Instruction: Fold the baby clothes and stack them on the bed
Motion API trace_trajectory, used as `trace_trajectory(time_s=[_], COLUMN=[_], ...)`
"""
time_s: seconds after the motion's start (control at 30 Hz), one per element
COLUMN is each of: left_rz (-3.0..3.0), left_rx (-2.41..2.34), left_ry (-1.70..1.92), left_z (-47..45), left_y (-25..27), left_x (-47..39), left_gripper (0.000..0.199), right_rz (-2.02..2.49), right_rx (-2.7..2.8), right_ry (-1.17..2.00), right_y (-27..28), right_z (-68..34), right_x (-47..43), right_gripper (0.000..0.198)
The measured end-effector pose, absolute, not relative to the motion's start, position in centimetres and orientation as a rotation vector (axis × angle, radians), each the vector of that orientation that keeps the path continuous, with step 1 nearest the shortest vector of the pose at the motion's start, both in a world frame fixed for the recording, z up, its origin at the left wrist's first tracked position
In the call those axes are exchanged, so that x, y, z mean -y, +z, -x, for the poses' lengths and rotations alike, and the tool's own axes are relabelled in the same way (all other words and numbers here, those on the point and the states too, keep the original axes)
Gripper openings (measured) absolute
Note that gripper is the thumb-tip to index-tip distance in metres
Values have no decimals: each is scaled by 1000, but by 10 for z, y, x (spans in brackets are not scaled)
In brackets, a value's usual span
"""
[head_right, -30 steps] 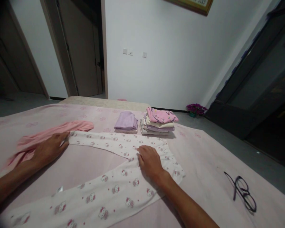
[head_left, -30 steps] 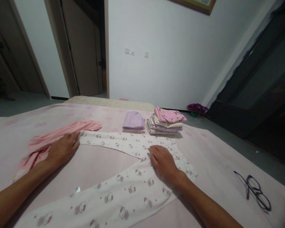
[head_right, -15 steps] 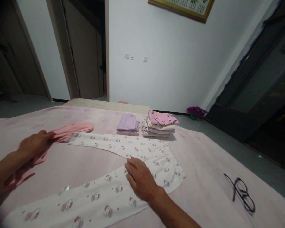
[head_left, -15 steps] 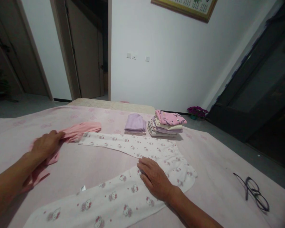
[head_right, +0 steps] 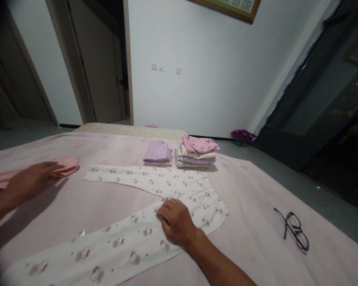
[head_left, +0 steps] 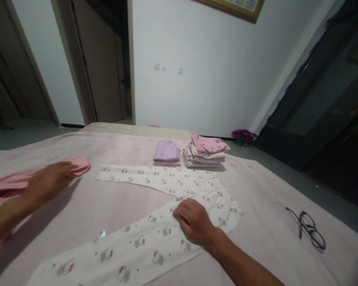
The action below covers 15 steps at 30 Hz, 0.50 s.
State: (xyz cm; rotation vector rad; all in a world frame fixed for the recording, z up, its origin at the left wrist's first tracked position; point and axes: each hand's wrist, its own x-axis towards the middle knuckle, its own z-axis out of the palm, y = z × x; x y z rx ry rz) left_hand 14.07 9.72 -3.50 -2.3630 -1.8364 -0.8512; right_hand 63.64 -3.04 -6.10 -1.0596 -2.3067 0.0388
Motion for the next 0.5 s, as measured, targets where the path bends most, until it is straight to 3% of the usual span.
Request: trace_trajectory(time_s=[0.27,0.5], left_rz=[2895,2931], left_rx=[1265,815], left_ry=[-639,-490], left_z=[-331,-346], left_y=[-68,-50], left_x=[-82,15], left_gripper=[44,35], right_rz=[1003,1194], right_rx=[2556,2451], right_ry=[185,245], right_y=[-52,-55], right_z=[-637,-641], right_x=[45,65], right_gripper=[33,38])
